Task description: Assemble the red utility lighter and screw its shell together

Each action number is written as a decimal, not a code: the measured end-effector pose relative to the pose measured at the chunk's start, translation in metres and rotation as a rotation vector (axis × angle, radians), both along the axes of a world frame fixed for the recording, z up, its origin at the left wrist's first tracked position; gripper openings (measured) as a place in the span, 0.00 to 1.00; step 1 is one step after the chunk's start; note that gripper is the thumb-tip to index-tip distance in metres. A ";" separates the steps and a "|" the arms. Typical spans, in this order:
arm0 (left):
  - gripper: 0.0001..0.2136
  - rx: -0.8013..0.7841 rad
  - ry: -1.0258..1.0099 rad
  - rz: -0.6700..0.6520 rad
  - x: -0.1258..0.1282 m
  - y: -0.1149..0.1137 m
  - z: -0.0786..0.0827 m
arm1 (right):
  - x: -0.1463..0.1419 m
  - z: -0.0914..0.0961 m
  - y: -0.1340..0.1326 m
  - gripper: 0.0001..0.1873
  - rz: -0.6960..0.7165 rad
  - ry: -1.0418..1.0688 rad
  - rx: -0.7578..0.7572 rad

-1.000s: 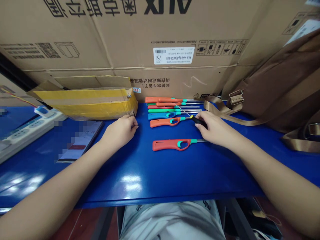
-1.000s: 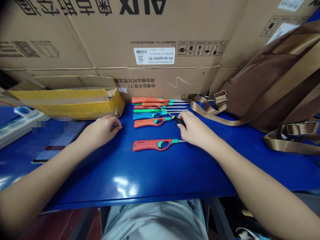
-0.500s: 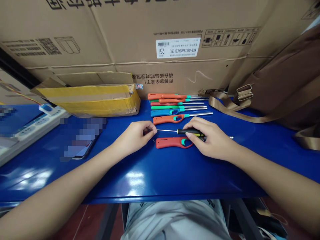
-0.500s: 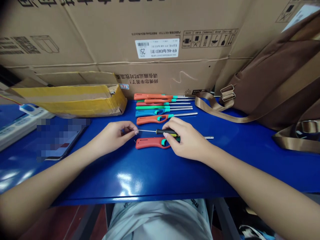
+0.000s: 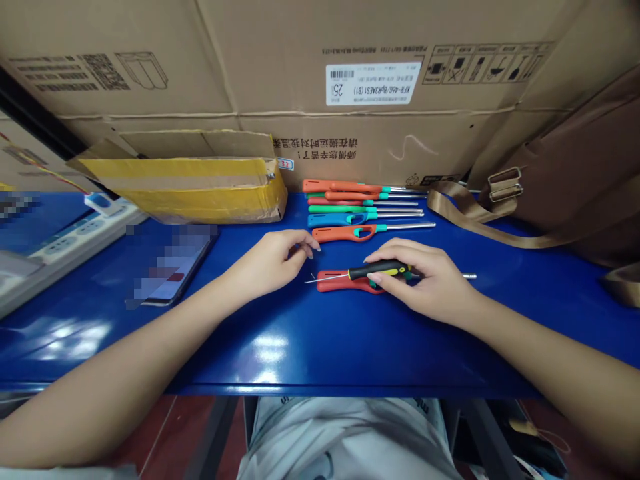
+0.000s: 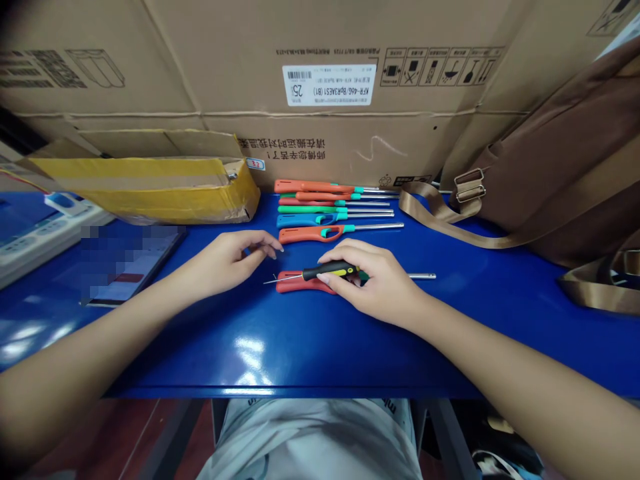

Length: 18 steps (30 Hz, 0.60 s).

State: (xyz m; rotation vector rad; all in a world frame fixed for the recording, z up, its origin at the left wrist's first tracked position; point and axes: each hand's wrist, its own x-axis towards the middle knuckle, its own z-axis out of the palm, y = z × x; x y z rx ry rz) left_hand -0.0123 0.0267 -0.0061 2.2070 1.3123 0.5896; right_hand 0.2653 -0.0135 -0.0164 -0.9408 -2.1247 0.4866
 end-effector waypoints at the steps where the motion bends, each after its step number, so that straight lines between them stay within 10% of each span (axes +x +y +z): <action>1: 0.13 0.006 0.003 -0.001 0.000 0.000 -0.001 | -0.001 -0.001 0.000 0.07 -0.010 0.009 0.006; 18: 0.13 -0.040 0.037 -0.090 0.000 -0.004 -0.003 | 0.002 -0.005 0.009 0.09 -0.225 0.154 -0.168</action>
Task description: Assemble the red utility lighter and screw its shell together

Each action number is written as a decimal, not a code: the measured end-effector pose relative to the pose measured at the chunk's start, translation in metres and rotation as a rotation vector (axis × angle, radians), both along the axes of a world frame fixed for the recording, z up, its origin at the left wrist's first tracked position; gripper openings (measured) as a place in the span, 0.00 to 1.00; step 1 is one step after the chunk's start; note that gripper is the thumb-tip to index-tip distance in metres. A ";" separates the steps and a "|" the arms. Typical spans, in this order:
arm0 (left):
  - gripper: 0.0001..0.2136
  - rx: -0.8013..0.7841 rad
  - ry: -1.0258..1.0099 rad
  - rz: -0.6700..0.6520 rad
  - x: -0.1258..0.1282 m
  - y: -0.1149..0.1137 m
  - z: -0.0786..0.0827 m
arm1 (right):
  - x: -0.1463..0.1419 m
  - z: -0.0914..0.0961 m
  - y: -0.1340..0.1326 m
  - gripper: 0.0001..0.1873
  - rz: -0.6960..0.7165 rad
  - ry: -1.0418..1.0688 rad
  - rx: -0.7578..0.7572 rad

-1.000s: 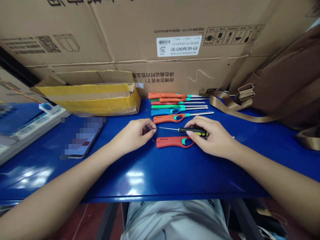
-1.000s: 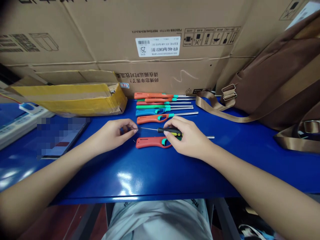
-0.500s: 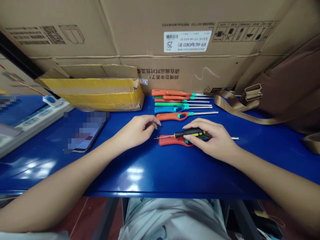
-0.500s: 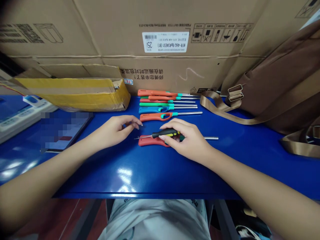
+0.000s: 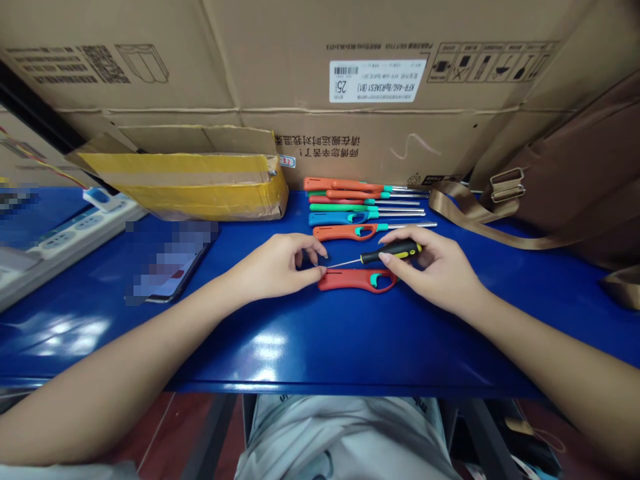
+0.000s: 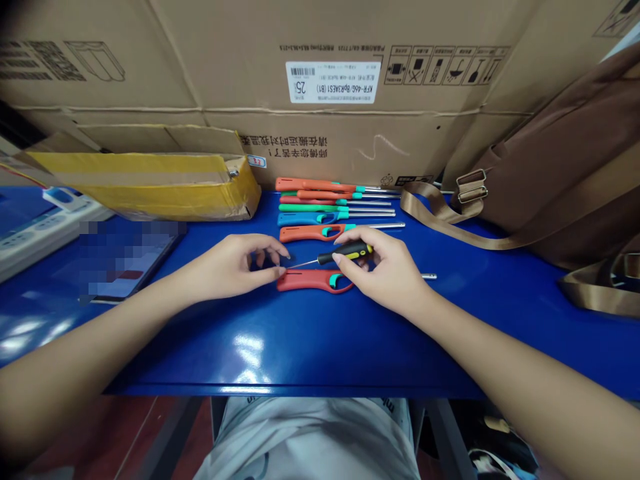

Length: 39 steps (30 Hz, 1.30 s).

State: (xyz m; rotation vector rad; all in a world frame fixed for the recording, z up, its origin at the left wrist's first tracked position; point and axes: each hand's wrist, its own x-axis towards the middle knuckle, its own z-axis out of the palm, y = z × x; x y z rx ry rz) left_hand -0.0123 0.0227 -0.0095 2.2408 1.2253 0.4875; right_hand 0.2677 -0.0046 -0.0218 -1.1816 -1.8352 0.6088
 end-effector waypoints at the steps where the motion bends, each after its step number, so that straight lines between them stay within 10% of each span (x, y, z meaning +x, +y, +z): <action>1: 0.15 0.014 0.012 -0.030 0.000 0.000 0.001 | 0.000 0.000 0.001 0.10 -0.003 0.022 -0.010; 11: 0.19 0.070 0.044 -0.170 0.002 -0.002 0.003 | 0.001 -0.005 0.010 0.12 0.062 0.150 -0.119; 39: 0.11 0.070 -0.245 -0.012 0.015 -0.010 -0.002 | 0.006 0.001 0.014 0.10 -0.035 0.570 -0.197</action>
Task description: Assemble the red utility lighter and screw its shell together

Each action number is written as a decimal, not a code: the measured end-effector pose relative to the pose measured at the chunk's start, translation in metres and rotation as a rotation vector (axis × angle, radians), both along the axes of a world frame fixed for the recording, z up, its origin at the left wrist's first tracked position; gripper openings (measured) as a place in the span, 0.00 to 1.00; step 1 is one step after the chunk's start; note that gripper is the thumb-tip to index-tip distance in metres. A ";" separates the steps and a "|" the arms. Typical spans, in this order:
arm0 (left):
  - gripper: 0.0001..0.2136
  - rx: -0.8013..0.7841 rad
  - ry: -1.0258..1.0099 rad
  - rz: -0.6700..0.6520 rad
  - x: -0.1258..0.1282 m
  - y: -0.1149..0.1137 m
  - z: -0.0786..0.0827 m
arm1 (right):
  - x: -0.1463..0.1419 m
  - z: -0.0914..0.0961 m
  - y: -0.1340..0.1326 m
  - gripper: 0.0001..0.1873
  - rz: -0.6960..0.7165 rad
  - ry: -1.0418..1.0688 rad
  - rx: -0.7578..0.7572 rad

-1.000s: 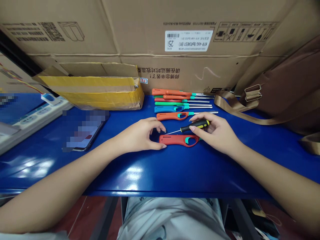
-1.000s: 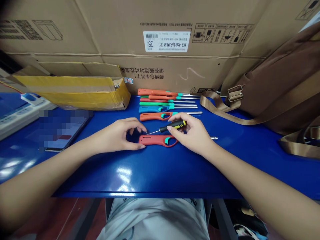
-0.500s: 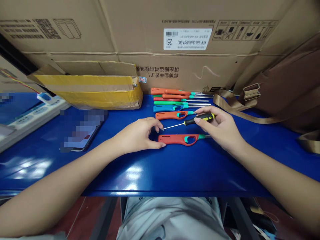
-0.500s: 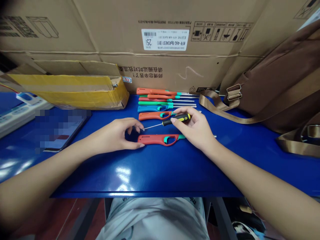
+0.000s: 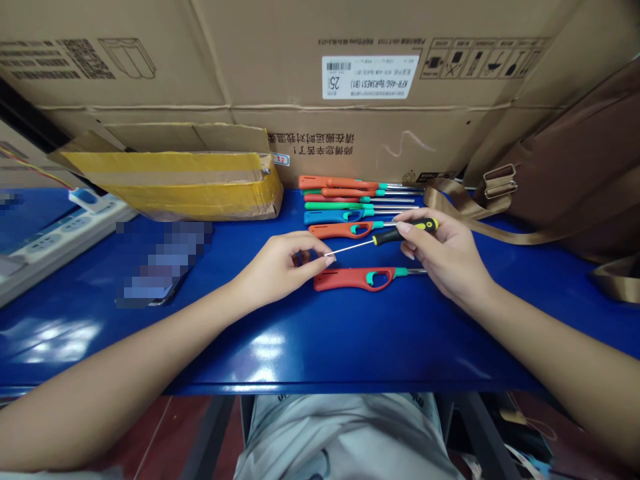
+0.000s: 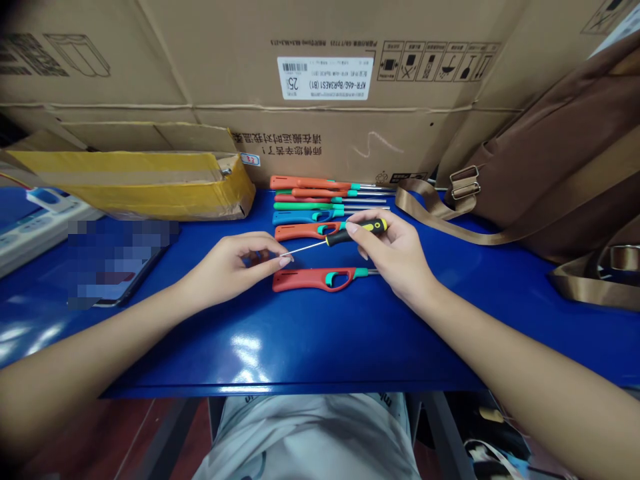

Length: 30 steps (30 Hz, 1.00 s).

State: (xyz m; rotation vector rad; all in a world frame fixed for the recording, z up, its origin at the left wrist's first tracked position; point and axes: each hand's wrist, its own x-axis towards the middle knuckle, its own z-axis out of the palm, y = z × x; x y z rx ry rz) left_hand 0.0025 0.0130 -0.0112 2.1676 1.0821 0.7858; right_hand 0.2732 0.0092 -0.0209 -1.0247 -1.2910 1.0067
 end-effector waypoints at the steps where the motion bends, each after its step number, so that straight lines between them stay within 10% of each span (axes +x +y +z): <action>1: 0.10 0.010 -0.004 -0.006 0.000 0.000 -0.001 | 0.000 0.000 0.000 0.09 0.000 0.007 -0.002; 13: 0.06 0.229 0.054 -0.107 -0.004 0.001 0.001 | 0.000 0.003 -0.003 0.07 -0.032 -0.072 0.039; 19: 0.07 0.331 0.148 -0.126 -0.006 -0.001 -0.001 | -0.001 0.007 -0.008 0.07 -0.099 -0.377 0.314; 25: 0.07 0.383 0.264 -0.120 -0.007 -0.002 0.000 | 0.000 0.035 -0.019 0.14 0.018 -0.737 0.688; 30: 0.07 0.438 0.345 -0.122 -0.006 -0.008 0.005 | -0.011 0.064 -0.026 0.18 0.089 -0.853 0.656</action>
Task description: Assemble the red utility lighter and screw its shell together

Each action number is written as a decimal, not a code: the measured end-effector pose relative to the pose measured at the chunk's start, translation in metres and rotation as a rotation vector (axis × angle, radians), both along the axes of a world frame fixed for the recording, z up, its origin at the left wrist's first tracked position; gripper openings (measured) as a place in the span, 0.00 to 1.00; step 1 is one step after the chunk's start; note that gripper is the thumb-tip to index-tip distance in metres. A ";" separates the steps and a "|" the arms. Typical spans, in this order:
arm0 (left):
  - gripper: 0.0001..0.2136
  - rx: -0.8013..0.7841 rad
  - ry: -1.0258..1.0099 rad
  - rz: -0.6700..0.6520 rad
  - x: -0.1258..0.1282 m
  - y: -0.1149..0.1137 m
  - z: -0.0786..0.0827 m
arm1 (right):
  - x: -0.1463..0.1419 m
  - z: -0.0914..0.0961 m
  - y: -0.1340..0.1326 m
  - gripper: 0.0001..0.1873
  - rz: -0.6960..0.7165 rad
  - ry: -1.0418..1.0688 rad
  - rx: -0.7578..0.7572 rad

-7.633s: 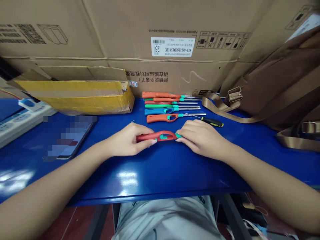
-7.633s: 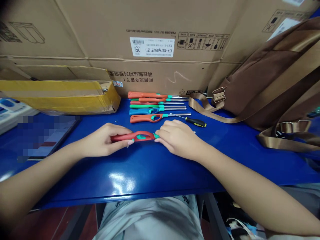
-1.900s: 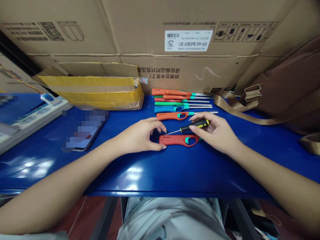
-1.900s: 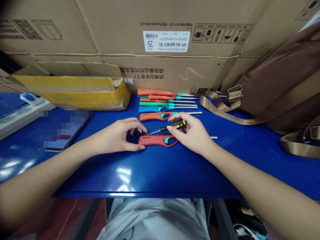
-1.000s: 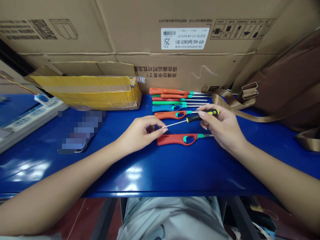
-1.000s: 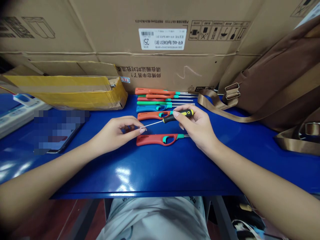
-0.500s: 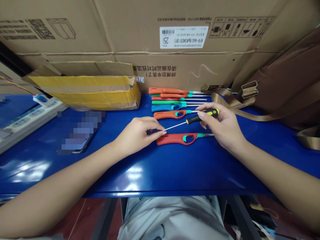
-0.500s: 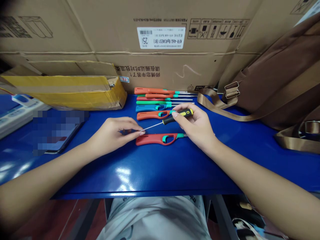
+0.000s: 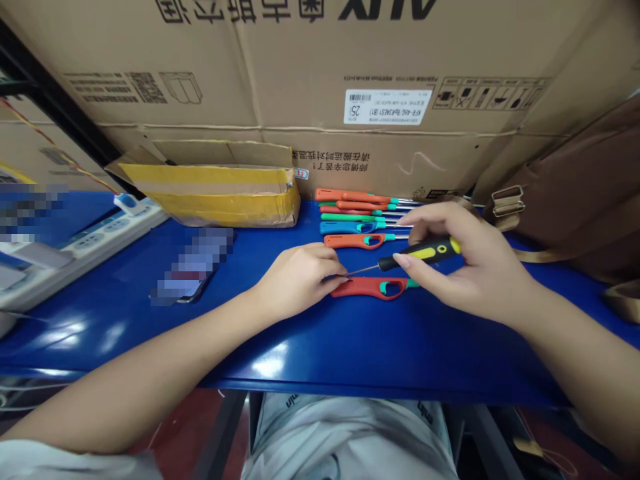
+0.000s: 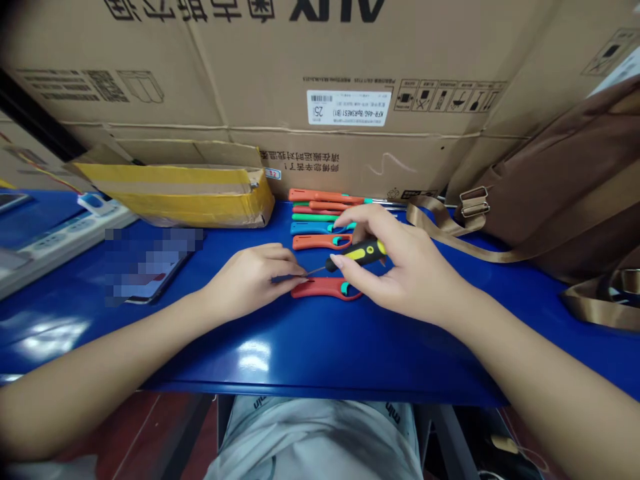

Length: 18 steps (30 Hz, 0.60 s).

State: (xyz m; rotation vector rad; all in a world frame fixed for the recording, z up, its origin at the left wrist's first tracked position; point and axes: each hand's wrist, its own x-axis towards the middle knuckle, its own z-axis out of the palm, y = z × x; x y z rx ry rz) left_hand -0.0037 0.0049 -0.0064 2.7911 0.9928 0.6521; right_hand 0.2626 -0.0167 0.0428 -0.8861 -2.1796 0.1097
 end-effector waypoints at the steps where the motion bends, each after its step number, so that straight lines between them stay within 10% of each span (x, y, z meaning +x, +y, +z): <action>1: 0.07 -0.010 -0.008 -0.005 0.000 -0.001 0.001 | -0.004 0.004 -0.001 0.20 -0.021 0.001 -0.016; 11: 0.06 -0.259 -0.279 -0.072 0.008 -0.005 -0.005 | -0.039 0.004 0.008 0.12 0.080 0.466 -0.260; 15: 0.27 -0.302 -0.132 -0.026 0.006 -0.003 -0.005 | -0.033 -0.004 0.017 0.16 0.060 0.644 -0.361; 18: 0.24 -0.305 0.000 0.012 0.004 -0.002 -0.003 | -0.026 -0.008 0.024 0.20 0.027 0.752 -0.406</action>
